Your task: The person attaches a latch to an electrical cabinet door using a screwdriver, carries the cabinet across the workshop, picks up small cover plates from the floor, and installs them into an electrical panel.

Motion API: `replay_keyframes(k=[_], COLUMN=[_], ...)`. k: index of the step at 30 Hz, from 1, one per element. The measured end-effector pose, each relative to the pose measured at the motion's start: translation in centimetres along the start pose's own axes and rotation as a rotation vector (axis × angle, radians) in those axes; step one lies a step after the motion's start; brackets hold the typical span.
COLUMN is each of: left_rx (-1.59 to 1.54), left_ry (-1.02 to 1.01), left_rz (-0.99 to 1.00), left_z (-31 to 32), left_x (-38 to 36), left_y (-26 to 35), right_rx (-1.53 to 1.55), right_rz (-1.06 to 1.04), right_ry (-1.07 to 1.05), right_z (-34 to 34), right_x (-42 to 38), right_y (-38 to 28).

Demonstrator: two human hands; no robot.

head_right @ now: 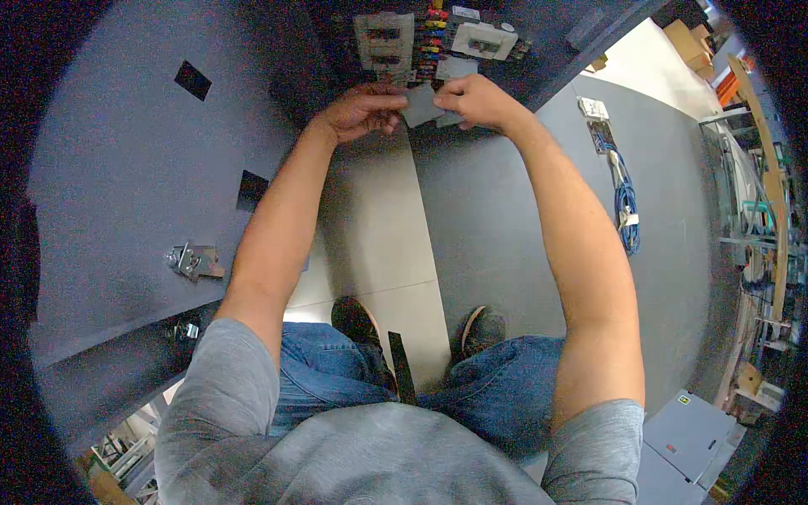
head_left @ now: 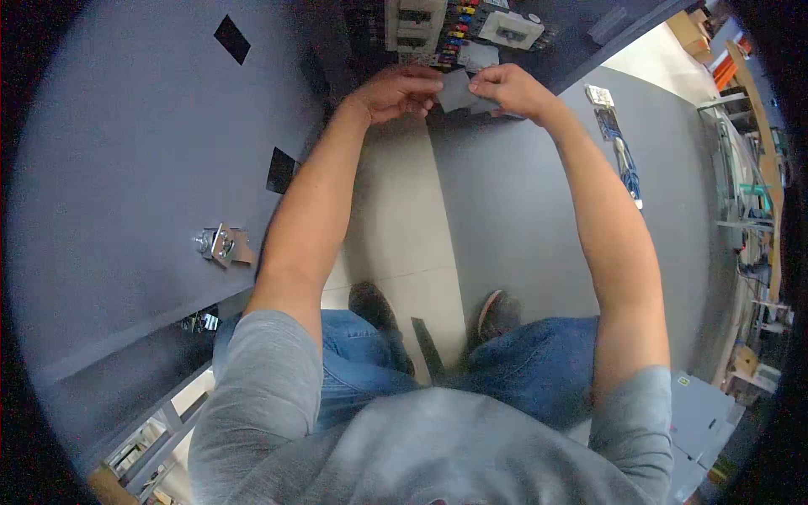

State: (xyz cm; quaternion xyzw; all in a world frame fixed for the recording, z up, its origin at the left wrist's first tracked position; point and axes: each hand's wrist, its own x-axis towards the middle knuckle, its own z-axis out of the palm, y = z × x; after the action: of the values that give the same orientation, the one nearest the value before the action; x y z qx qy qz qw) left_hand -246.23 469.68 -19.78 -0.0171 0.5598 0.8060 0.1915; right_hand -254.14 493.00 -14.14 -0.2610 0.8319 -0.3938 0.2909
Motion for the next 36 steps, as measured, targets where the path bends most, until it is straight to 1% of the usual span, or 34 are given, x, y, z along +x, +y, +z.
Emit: replay_keyframes(k=[1, 4, 7, 10, 13, 16, 19, 22, 25, 28, 31, 36], left_rx=[0.028, 0.035, 0.197, 0.403, 0.634, 0.718, 0.519, 0.535, 0.202, 0.212, 0.195, 0.151], left_ry=[0.028, 0.03, 0.116, 0.212, 0.263, 0.213, 0.298, 0.447, 0.134, 0.151, 0.115, 0.161], left_rz=[-0.002, 0.053, 0.13, 0.147, 0.251, 0.278, 0.236, 0.211, 0.093, 0.066, 0.059, 0.081], left_z=[0.2, -0.4, -1.1, 0.8, 3.3, 3.4, 2.9, 2.6, 1.0, 0.9, 0.3, 0.2], left_x=[-0.1, 0.7, 2.1, 1.6, 1.2, 1.1, 1.6, 1.7, 1.9, 1.6, 2.0, 1.6], left_y=[0.1, -0.8, -2.0, -0.7, 0.2, 0.3, -0.3, -1.0, -1.1, -0.8, -1.1, -1.2], right_rx=[-0.036, -0.092, -0.098, 0.179, 0.399, 0.389, 0.234, 0.237, 0.197, 0.2, 0.206, 0.24], right_rz=[-0.01, 0.071, 0.466, 0.485, 0.333, 0.296, 0.18, 0.243, 0.207, 0.232, 0.148, 0.145], right_ry=[-0.019, 0.092, 0.158, 0.151, 0.171, 0.139, 0.054, 0.09, 0.088, 0.118, 0.229, 0.208], right_z=[-0.1, 0.2, -0.3, 0.8, 1.9, 1.4, 0.8, 1.0, 0.9, 0.8, 1.2, 1.3], right_x=[0.0, 0.1, 0.0, -1.8, -0.8, 0.1, -0.1, 0.5, 0.0, 0.2, 0.1, -0.2], right_y=[-0.1, 0.2, -1.2, -3.1, -0.8, 0.1, 0.4, 1.2, 0.6, 0.7, 0.9, 0.3])
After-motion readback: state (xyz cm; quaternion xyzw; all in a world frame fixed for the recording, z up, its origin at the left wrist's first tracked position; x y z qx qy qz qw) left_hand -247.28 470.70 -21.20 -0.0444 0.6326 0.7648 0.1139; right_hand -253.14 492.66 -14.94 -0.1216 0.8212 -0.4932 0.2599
